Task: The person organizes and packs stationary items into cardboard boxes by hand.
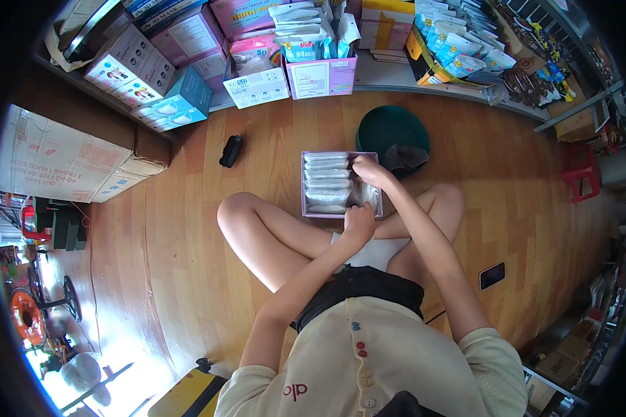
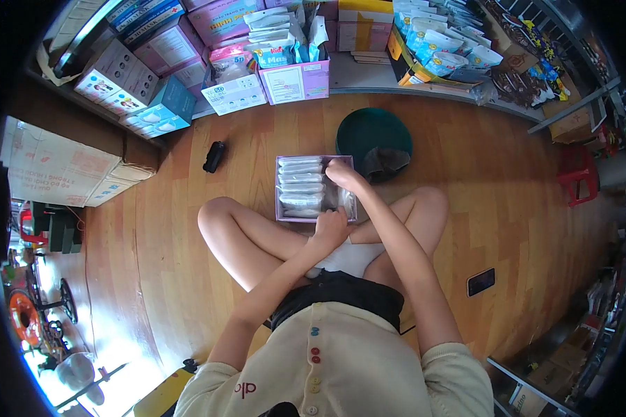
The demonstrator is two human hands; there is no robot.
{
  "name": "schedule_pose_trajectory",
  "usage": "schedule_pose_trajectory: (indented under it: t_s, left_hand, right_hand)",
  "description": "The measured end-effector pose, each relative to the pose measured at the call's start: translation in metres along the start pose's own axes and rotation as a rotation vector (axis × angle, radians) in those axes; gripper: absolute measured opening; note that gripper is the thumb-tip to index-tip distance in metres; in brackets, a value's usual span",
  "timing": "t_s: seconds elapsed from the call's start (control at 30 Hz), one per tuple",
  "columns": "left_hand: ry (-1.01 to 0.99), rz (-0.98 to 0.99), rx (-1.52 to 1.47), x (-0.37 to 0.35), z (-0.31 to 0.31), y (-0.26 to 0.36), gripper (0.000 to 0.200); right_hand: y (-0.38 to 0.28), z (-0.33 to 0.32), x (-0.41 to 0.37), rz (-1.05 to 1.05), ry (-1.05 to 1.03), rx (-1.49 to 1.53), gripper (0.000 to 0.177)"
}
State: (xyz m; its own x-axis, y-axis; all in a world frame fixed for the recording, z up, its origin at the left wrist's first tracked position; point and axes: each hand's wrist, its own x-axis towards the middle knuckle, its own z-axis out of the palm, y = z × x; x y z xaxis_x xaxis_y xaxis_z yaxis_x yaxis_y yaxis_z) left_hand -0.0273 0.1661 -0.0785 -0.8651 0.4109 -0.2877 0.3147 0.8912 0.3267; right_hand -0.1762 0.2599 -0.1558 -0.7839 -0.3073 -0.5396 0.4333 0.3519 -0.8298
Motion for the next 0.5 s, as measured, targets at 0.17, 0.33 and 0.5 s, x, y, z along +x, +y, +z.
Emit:
schedule_pose_trajectory:
  t_s: [0.17,0.33,0.5]
  left_hand:
    - [0.206,0.081,0.003,-0.018,-0.022,0.004,0.073]
    - [0.161,0.108,0.032,-0.002,-0.002,-0.016,0.085]
    - [-0.311,0.032,-0.042,0.011,-0.02,-0.01,0.085]
  right_hand:
    - [-0.059,-0.023,-0.08,-0.012,-0.03,0.383,0.018]
    - [-0.072,-0.053,-0.135,-0.225,0.277,0.108,0.029]
    - [-0.03,-0.025,-0.155,-0.574,0.359,-0.382,0.019]
